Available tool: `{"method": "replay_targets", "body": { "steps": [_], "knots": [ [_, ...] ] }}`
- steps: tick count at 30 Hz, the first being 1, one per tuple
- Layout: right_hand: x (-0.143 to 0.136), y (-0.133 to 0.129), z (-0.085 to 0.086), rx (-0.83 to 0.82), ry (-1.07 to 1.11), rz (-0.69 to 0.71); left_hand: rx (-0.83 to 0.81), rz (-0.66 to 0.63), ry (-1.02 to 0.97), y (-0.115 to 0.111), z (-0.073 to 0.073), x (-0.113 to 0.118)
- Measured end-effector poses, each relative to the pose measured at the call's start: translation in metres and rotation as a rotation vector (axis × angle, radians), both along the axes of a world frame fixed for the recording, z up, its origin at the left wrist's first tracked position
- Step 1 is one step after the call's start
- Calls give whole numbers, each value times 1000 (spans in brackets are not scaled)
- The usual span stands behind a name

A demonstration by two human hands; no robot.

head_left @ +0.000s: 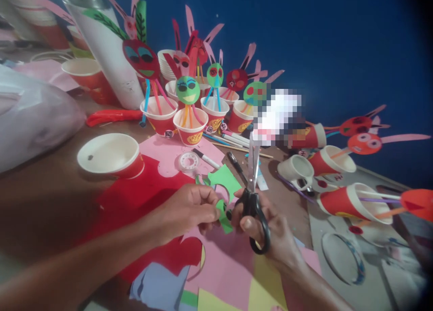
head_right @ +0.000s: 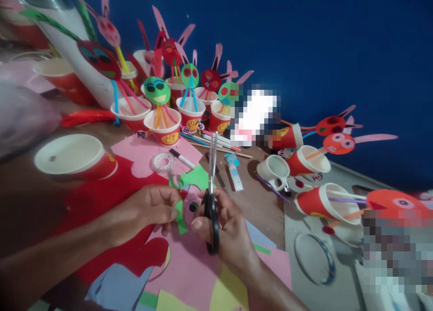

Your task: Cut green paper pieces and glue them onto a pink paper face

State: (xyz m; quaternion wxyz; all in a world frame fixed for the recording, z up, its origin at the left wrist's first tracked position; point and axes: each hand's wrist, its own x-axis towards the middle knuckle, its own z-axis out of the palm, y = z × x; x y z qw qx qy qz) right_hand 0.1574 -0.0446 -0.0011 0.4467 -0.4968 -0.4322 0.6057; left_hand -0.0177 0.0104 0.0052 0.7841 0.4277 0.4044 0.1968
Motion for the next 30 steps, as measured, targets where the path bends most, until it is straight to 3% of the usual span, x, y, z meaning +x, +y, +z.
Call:
{"method": "replay_targets", "body": {
  "steps": [8, 15, 18, 24, 30],
  "knots": [
    [-13, -3, 5, -101, -32, -35, -11, -58, 51, -4, -1, 3],
    [-19, -1, 6, -41, -110, -179, -44, 80, -19, -3, -3, 4],
    [-21, -3, 2, -19, -124, -187, -4, 53, 51, -6, -5, 6],
    [-19, -6, -6, -5, -59, -88, 9, 95, 60, -8, -5, 9],
    [0, -4, 0, 12, -153, 157, 41, 158, 67, -2, -5, 3]
  ]
}}
